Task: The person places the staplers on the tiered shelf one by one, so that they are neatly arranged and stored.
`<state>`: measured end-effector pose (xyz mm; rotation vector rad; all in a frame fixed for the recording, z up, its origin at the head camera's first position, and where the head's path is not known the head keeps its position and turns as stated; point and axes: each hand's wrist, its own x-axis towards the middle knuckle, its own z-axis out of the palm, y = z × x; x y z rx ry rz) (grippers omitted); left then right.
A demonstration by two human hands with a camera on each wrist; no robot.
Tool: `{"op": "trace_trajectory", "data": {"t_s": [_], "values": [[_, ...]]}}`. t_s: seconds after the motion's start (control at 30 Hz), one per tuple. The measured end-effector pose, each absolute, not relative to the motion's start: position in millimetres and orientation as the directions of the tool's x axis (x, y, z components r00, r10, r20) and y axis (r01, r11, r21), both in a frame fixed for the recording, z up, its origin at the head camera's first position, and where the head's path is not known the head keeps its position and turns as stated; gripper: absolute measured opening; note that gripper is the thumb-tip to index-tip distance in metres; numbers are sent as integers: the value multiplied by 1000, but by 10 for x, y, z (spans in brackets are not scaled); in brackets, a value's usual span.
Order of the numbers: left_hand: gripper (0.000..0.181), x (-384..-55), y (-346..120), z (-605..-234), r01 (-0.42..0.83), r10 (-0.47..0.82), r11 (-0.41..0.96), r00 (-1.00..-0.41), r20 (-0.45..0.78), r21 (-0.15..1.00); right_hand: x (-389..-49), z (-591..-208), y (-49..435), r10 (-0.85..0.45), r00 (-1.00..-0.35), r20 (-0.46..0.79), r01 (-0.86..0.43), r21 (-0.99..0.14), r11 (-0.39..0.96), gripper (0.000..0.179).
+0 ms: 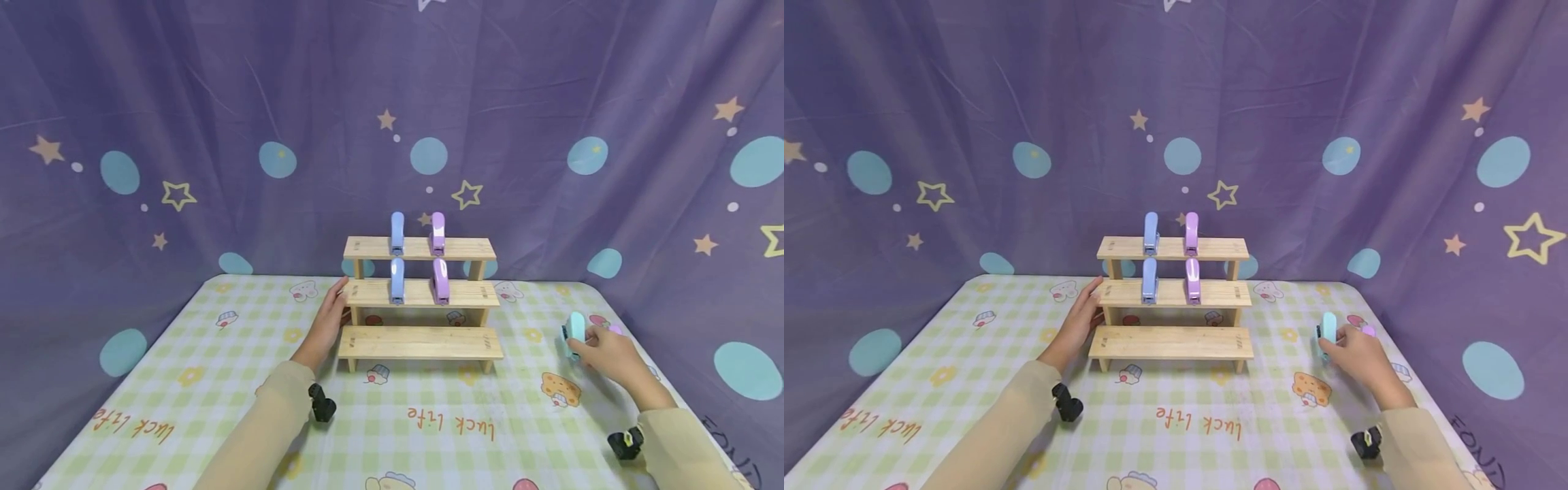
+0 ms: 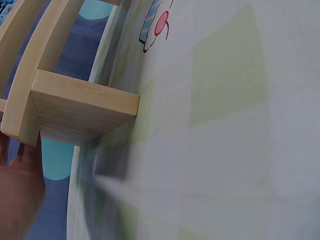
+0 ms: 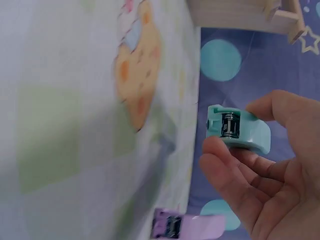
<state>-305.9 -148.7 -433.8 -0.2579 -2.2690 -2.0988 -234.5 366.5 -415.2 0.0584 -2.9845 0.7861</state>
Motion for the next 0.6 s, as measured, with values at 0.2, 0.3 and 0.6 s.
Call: {"op": "trace_trajectory", "data": {"t_s": [0.2,0.3,0.6], "values": [[52,-3071,-1490,-4342,145,97,82,-986,137,986,-2298,-3970,3487,-38,-995,95,-83,-522,849,43],[52,-3062,-1497,-4329,132,107,76,-986,124,988,-2269,-3875,3385,-53,-994,92,-95,-543,835,45],[52,-2878,-1470,-4066,91,133,63,-988,82,994,-2185,-3695,3065,-107,-981,165,-183,-566,804,40]]}}
